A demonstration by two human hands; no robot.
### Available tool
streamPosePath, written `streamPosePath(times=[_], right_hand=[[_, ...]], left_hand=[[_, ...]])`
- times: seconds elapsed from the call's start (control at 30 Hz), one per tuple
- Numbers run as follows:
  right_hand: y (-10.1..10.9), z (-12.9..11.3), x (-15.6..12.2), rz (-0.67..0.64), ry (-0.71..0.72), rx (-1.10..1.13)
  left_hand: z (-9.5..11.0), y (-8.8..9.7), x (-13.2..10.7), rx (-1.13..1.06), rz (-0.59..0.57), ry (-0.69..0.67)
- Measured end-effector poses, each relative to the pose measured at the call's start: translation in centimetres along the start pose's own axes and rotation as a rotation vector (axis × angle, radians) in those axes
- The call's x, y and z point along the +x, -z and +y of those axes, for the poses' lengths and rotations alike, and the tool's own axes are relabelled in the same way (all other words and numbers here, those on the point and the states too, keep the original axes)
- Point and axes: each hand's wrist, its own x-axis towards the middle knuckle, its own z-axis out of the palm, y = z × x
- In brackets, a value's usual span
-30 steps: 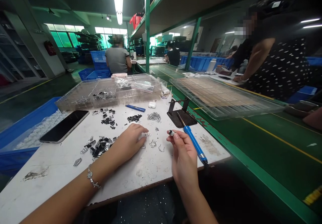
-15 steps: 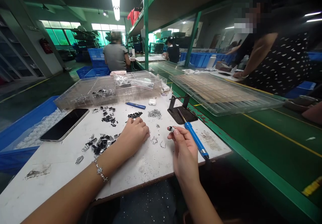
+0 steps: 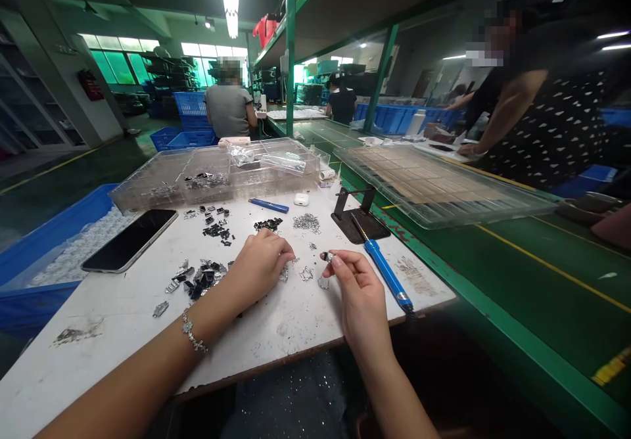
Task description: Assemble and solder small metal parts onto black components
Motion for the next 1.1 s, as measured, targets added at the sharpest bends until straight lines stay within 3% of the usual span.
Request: streamPosePath(times=[0.33,0.53,0.63,0.83,1.1], right_hand=[[-0.1,0.0,-0.3,-0.142,0.001,-0.153],[-0.2,0.1,0.0,-0.169,-0.009,-0.168],[-0.3,-0.1,0.0,-0.171,-0.016,-0.208],[-0.3,-0.1,-0.2,-0.132,-0.037,-0.171],[-0.1,-0.1,-0.1,-0.154,-0.054,-0.126]], left_hand=[[0.3,0.2,-0.5,-0.116,-0.009,0.025],[1.5,0.3,-0.6,-0.055,0.011,-0.136],[1.7,0.3,-0.6,-0.055,0.039,-0.141],[1.5,0.8,-1.0,-0.294,0.076,-0.043],[2.3,1.4,-1.4,-0.454,0.203,-0.066]])
